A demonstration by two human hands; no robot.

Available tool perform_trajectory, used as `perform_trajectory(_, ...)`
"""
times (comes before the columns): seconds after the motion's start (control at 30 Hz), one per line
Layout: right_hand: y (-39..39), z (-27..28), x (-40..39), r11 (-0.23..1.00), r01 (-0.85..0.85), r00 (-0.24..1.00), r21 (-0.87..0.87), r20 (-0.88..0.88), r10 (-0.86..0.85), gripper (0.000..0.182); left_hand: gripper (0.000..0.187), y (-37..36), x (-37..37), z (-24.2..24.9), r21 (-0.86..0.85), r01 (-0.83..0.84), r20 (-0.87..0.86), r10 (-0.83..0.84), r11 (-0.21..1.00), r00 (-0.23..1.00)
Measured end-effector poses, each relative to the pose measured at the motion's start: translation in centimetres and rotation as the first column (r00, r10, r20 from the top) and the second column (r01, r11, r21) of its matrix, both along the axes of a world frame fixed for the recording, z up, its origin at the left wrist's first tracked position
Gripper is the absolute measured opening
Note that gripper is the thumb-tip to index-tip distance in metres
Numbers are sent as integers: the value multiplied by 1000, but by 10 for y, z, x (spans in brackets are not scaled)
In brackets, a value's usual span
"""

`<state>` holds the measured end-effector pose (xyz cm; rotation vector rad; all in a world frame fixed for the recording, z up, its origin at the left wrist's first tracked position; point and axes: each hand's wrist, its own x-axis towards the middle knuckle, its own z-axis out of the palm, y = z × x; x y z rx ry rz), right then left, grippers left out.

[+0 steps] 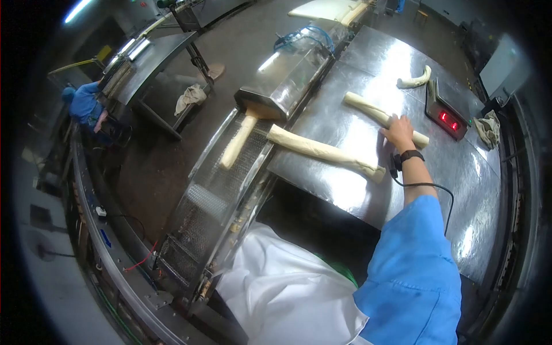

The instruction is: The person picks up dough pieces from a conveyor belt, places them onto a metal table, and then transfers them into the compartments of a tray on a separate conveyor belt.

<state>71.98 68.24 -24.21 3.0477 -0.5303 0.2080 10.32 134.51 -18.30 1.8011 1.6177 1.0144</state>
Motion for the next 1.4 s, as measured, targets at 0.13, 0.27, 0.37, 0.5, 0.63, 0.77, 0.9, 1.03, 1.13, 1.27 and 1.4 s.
perform_trajectory(0.13, 27, 19, 5, 988, 25, 971, 151, -240, 12, 43, 47, 42, 5, -38, 74, 104, -95, -97, 992, 991)
perform_trajectory(0.27, 85, 18, -25, 927, -308, 917, 214, -193, 349, 40, 42, 54, 51, -60, -61, 254, 59, -251, 965, 966)
perform_trajectory(0.37, 129, 6, -68, 857, -466, 884, 221, 79, 461, 46, 43, -17, 154, -23, -99, 363, 39, -361, 927, 932)
perform_trajectory(0.5, 145, -7, -101, 697, -717, 674, 23, 278, 684, 53, 41, -37, 250, -32, -64, 625, -47, -628, 778, 776)
perform_trajectory(0.63, 115, -7, -90, 778, -622, 776, 88, 206, 597, 40, 41, -72, 344, -31, 8, 847, -242, -820, 532, 518)
perform_trajectory(0.77, 85, 1, -84, 883, -456, 890, 109, 89, 448, 33, 48, -80, 418, -44, -22, 924, -443, -832, 382, 333)
perform_trajectory(0.9, 65, 2, -103, 888, -438, 899, 140, 65, 433, 31, 46, -75, 459, -79, -101, 921, -533, -802, 377, 270)
perform_trajectory(1.03, 63, -1, -126, 886, -424, 904, 187, 25, 427, 33, 30, -109, 462, -65, -106, 910, -459, -832, 400, 312)
perform_trajectory(1.13, 63, -5, -135, 871, -449, 893, 198, 58, 447, 36, 26, -116, 446, -61, -123, 939, -424, -872, 321, 243)
perform_trajectory(1.27, 60, 2, -136, 870, -440, 895, 222, 33, 444, 38, 33, -102, 416, -69, -56, 878, -341, -836, 475, 430)
perform_trajectory(1.4, 92, 9, -143, 730, -652, 726, 207, 450, 520, 41, 32, -111, 407, -56, -83, 901, -466, -816, 425, 343)
